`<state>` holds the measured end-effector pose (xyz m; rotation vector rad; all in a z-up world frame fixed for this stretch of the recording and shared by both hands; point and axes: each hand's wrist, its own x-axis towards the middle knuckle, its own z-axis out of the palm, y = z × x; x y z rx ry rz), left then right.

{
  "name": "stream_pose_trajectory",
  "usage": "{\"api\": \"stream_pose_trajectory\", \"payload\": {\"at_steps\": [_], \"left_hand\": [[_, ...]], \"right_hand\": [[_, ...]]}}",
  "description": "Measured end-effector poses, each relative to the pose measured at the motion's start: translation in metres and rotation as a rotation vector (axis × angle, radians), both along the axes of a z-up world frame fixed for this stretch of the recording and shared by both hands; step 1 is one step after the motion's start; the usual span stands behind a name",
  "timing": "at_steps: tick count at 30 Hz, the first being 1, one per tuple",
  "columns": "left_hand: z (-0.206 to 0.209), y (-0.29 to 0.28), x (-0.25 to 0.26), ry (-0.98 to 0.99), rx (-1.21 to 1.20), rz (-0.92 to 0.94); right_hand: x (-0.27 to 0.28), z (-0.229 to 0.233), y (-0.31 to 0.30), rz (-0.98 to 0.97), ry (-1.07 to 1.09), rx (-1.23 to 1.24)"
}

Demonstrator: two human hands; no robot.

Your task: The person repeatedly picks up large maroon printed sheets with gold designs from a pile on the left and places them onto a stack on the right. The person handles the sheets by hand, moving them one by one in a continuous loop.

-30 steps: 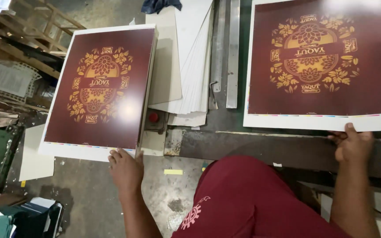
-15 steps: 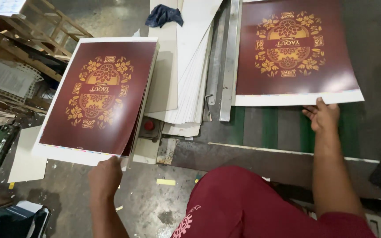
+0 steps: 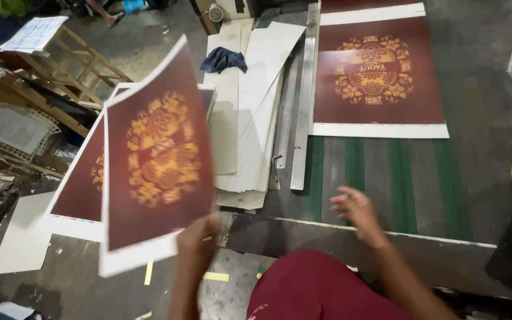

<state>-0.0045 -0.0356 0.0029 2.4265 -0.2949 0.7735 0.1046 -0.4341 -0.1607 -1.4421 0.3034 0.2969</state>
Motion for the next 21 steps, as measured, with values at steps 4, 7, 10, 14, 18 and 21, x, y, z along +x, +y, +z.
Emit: {"api": "stream_pose_trajectory", "payload": {"at_steps": [4,7,10,14,18,21], "left_hand": [[-0.028,-0.093,0.041,-0.004,0.078,-0.044],[-0.032,-0.147,0.052,-0.069,0.011,-0.182],[-0.023,-0.173,0.048,0.061,0.049,-0.253],[0.007,-0.162,0.038,-0.02,-0.024,-0.501],[0.003,-0.095,0.04,0.24,0.026,-0.262],[-0.024,-0.019,0.042,0.018,0.206,0.093]], "right_hand": [[-0.038,0.05,0.066,0.413,-0.016,-0.124],[-0.046,0.003,0.089,0.736,-0.767,0.084],[-0.035,-0.119,0.071,0.641,-0.928,-0.42],[-0.052,-0.102,0.032,0.163,-0.306,-0.187],[-0.069,-0.022,0.002,-0.284,-0.172,0.421],[-0.08,-0.065,-0.05,-0.419,-0.23,0.389]]}}
